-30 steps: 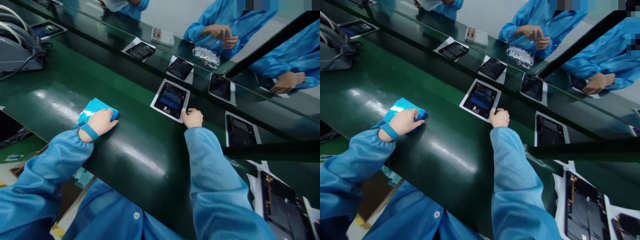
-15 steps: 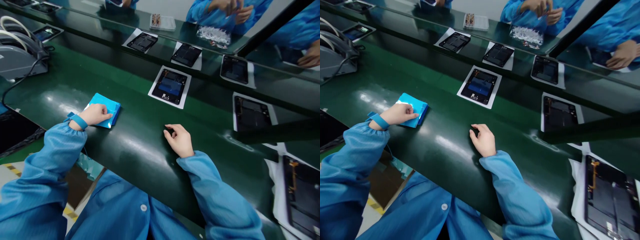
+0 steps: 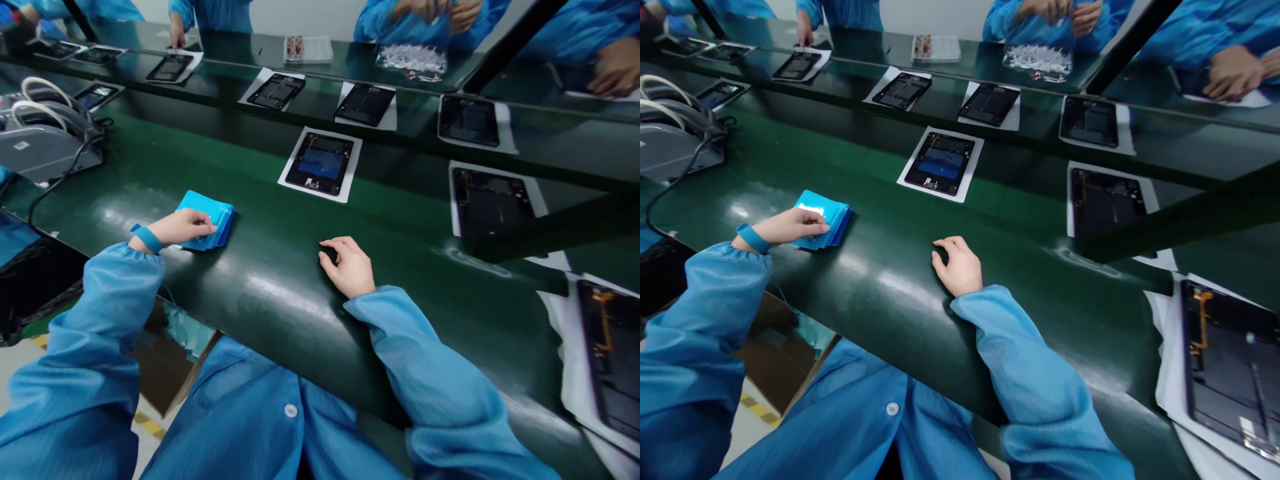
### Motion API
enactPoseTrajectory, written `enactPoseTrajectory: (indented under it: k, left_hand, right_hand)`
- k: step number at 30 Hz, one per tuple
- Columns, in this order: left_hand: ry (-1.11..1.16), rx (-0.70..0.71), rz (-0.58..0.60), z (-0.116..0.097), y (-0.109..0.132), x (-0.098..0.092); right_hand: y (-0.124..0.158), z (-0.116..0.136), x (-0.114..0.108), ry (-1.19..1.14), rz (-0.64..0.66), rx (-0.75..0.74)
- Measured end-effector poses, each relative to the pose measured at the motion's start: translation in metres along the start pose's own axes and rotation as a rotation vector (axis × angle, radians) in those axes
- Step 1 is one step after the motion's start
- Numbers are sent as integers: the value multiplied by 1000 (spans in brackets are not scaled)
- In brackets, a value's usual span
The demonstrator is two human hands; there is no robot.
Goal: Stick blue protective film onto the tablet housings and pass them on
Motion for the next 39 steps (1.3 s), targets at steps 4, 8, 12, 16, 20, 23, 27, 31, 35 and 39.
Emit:
enactPoseTrajectory:
  k: [4, 8, 12, 16, 20, 23, 27, 31, 35, 39]
  left_hand:
    - [107, -7, 10, 4, 4, -6]
    - [-41, 54, -216, -17, 27, -17]
    - [-104, 213, -393, -74, 65, -8]
    - [68, 428, -183, -124, 80, 29]
    - [230, 527, -26, -138, 72, 51]
    - [260, 586, 15, -140, 65, 60]
    - [208, 664, -38, -145, 58, 58]
    - [62, 680, -283, -140, 42, 25]
    - [-21, 665, -435, -131, 27, -12]
    - [-55, 778, -528, -136, 28, -30]
  right_hand:
    - [-2, -3, -3, -40, 4, 12]
    - [-1, 15, -6, -115, 8, 20]
    - [6, 76, 6, -469, 139, 69]
    - [8, 128, 18, -861, 298, 163]
    - [14, 128, 7, -958, 273, 248]
    - [23, 114, -1, -1031, 257, 328]
    - [29, 86, -12, -956, 61, 426]
    - [41, 48, -52, -779, -478, 561]
    - [75, 65, -62, -824, -522, 630]
    - [130, 149, 28, -1084, 122, 546]
Point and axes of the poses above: each hand's wrist, its own y-axis away from the middle knuckle, its own x-axis out of the palm, z = x × y, the point moved 5 cm from there along -y, towards the middle knuckle, and after that the axes turned 7 degrees about -z, right-handed, at the moved point
